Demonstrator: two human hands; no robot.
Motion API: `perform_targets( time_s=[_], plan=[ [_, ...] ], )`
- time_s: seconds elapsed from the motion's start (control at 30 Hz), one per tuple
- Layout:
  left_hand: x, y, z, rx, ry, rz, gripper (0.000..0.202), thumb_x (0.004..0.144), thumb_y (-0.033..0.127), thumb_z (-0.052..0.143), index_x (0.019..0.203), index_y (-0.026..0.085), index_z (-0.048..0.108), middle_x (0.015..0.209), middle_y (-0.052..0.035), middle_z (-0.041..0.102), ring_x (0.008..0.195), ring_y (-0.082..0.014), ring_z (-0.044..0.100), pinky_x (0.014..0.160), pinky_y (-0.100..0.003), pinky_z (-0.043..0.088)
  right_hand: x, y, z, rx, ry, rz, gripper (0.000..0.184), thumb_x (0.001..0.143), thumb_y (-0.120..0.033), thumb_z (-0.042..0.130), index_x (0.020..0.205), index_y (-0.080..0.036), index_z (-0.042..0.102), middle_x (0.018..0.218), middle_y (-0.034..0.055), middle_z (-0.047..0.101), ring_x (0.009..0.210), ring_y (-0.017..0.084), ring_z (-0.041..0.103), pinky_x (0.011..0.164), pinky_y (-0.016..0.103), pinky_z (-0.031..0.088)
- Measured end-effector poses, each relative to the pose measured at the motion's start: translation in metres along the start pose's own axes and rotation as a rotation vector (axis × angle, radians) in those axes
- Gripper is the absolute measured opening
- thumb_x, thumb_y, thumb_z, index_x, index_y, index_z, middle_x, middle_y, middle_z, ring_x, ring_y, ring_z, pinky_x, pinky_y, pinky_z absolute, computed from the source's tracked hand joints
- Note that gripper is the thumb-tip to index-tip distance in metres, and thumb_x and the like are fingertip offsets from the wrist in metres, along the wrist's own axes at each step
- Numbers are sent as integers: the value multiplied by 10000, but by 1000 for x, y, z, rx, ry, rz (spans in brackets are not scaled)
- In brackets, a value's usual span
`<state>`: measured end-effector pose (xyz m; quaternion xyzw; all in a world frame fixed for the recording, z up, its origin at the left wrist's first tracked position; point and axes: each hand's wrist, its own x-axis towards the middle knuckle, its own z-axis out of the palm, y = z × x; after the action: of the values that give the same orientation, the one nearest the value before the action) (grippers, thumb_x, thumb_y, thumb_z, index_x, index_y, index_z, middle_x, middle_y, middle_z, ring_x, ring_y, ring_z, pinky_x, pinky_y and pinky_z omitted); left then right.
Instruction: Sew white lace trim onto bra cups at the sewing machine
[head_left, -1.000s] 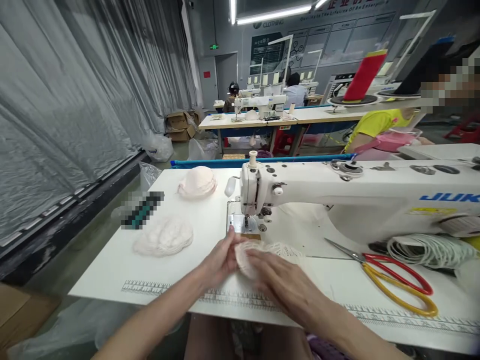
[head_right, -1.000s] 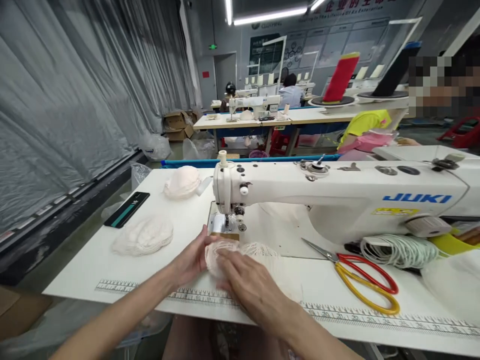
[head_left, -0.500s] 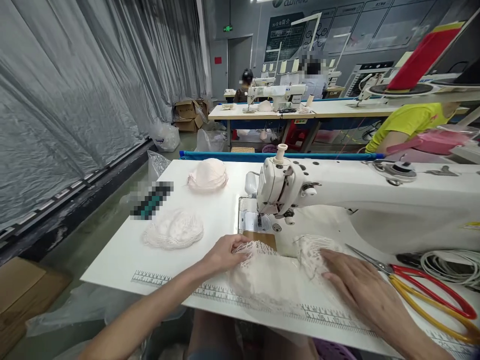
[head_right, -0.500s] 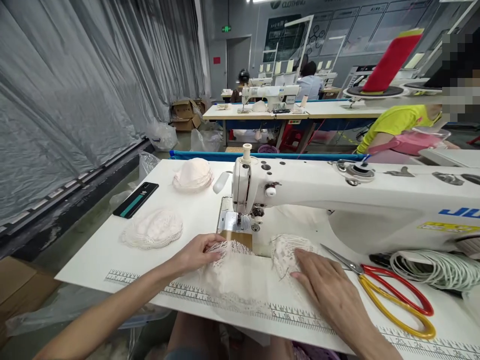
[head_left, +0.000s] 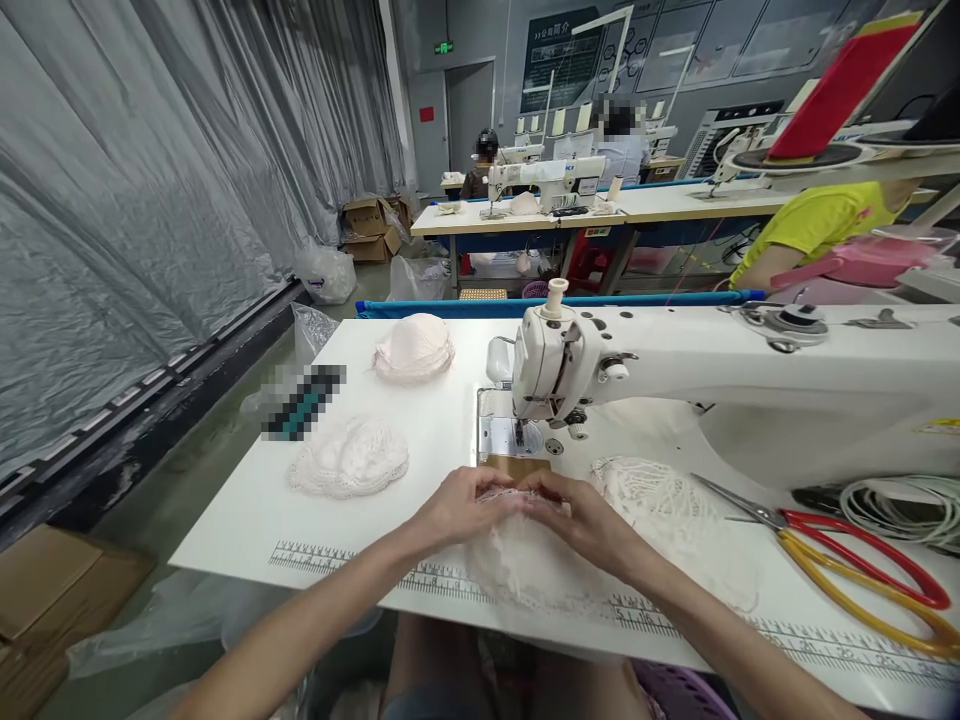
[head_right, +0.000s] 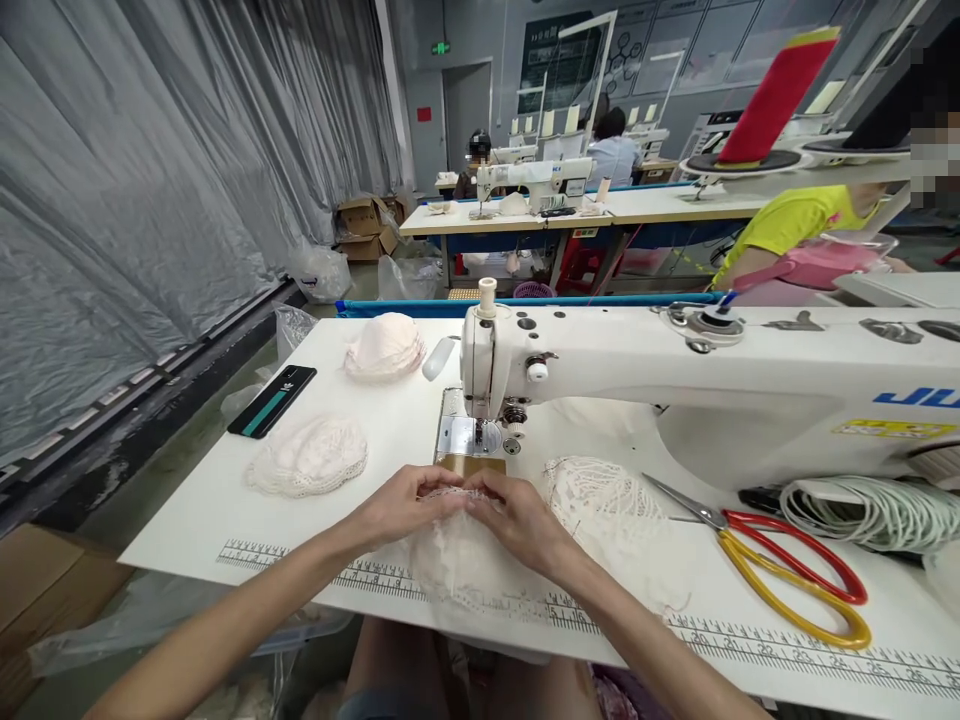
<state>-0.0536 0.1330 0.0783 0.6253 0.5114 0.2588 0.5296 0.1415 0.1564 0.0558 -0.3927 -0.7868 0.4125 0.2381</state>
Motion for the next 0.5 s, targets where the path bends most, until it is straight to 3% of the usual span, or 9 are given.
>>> perform_targets(
  time_s=[0.13,0.23,0.33,0.43,0.5],
  plan=[
    [7,-2,4,0,47,23,247,775,354,595,836,135,693,787,-49,657,752,-178,583,679,-271,437,-6,-2,-2,53,-29,-11,231,867,-387,517,1002,-206,563,904,34,632,819,184,575,708,309,457],
    [3,-1,6,-51,77,28,212,769,323,605,820,133,684,779,-42,642,729,-154,558,670,-257,426,-11,-5,-3,-4,-27,13,263,867,-427,508,1003,-205,542,836,25,607,740,172,559,637,289,445],
    [-9,5,7,-97,96,12,180,761,303,613,787,132,664,765,-33,618,669,-126,526,627,-240,414,-18,-14,-7,-67,-11,47,308,913,-444,403,794,-193,537,625,-14,503,556,130,456,503,250,359],
    [-16,15,8,-152,59,-12,160,748,283,620,823,144,648,796,-29,617,613,-107,509,567,-225,401,-22,-25,-17,-98,8,30,343,918,-431,394,715,-192,533,609,-7,509,555,125,445,488,241,334],
    [-8,17,7,-108,57,8,158,729,251,630,851,154,651,833,-34,637,679,-132,550,628,-243,431,-17,-25,-24,-149,30,18,291,915,-394,409,762,-198,559,626,-4,547,561,129,475,485,237,345]
  ],
)
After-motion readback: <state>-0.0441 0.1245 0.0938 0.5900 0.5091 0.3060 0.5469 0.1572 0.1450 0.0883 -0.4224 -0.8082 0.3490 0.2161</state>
